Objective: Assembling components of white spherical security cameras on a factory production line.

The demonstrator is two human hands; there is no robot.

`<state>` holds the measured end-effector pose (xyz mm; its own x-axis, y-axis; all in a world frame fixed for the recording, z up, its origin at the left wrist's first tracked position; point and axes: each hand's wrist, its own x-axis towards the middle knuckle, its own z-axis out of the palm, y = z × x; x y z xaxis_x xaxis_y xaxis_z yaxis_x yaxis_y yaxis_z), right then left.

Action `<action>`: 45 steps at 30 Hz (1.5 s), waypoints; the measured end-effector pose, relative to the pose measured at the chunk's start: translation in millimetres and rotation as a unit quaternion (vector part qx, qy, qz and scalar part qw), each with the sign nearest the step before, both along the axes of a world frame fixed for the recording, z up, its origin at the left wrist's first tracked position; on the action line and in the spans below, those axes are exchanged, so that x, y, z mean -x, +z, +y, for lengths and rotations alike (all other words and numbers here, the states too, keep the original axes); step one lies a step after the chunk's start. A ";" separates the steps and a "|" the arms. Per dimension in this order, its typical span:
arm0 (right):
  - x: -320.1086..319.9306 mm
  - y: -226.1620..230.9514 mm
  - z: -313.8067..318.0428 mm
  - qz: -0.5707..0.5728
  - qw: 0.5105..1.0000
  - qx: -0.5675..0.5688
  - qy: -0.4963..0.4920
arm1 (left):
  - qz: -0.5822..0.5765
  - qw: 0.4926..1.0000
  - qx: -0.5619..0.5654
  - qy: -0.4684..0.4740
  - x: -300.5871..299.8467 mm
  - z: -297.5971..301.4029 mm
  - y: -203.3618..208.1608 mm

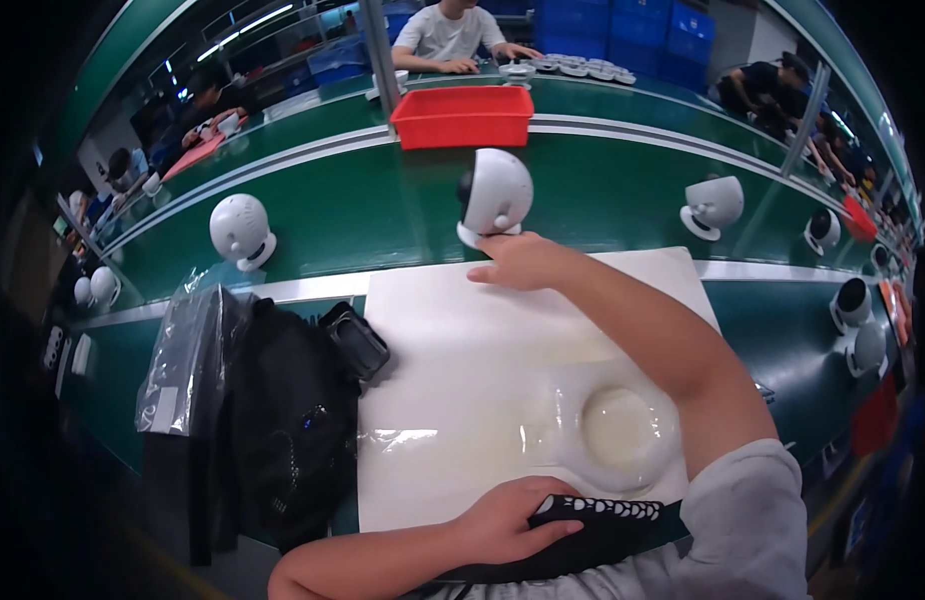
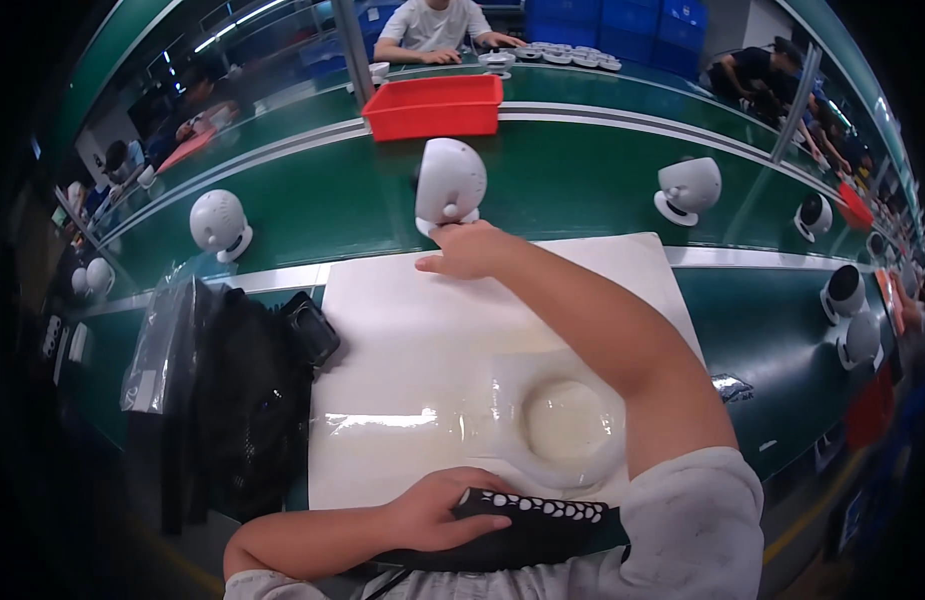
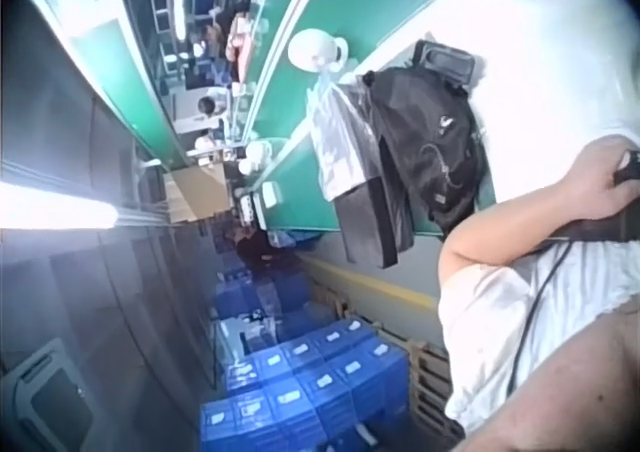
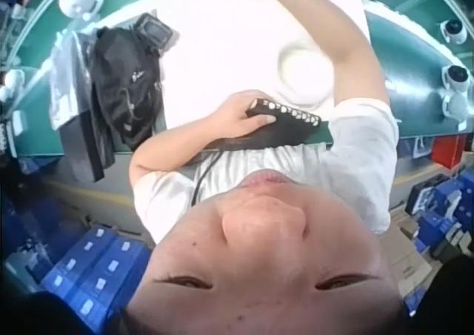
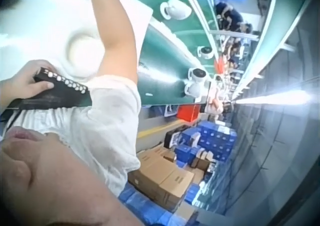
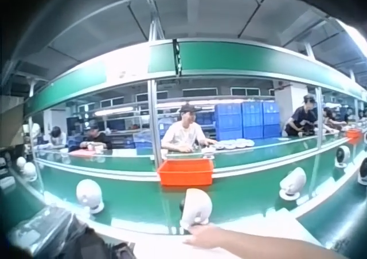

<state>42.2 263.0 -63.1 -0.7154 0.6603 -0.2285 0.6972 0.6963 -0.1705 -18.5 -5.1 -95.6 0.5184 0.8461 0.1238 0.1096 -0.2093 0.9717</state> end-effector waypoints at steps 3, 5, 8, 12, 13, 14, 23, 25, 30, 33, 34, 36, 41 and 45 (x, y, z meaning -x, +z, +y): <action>17.1 -43.8 7.0 0.101 0.966 -0.222 -0.087 | 0.008 1.000 -0.026 0.000 0.8 2.2 -1.8; 14.6 -26.7 1.9 0.094 0.975 -0.171 -0.108 | 0.037 0.998 -0.050 -0.006 2.8 2.0 -3.6; -8.5 -5.7 15.1 0.118 0.950 -0.269 -0.101 | 0.025 0.997 -0.058 -0.034 3.3 4.4 -0.3; -52.5 21.2 -2.0 0.198 0.938 -0.239 -0.156 | 0.005 0.997 -0.073 -0.012 5.5 3.4 7.2; -64.8 31.5 -16.5 0.237 0.913 -0.293 -0.159 | -0.004 0.996 -0.091 -0.012 5.6 3.2 7.8; -80.5 42.3 -32.1 0.272 0.883 -0.345 -0.164 | -0.015 0.994 -0.108 -0.016 4.1 4.3 7.5; -163.1 89.2 -178.3 0.593 0.761 0.088 -0.249 | -0.063 0.983 -0.172 0.015 -4.5 -2.0 7.8; -170.5 80.9 -192.6 0.582 0.763 0.128 -0.251 | -0.059 0.984 -0.169 0.007 -6.0 -3.8 9.3; -177.1 46.6 -209.1 0.521 0.786 0.166 -0.289 | -0.076 0.978 -0.196 -0.012 -10.7 -8.0 12.3; -171.8 39.4 -227.2 0.595 0.748 0.050 -0.292 | -0.063 0.978 -0.200 0.012 -10.6 -12.7 13.5; -171.4 33.9 -235.9 0.561 0.776 -0.139 -0.255 | -0.054 0.978 -0.199 0.021 -8.6 -12.4 12.4; -170.4 26.1 -263.0 0.514 0.785 -0.284 -0.196 | -0.046 0.981 -0.185 0.024 -9.5 -11.6 15.0; -142.5 23.4 -293.1 0.418 0.875 -0.229 -0.077 | -0.037 0.982 -0.183 0.021 -8.9 -12.2 11.7; -137.7 4.3 -296.9 0.422 0.839 -0.339 -0.055 | -0.043 0.986 -0.157 0.035 -8.6 -13.4 10.7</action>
<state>179.9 -33.9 -58.8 -0.3589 0.5055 0.7846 0.5935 0.7724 -0.2262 -9.9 -18.5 -84.9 0.4362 0.7920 0.4272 0.0537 -0.4967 0.8662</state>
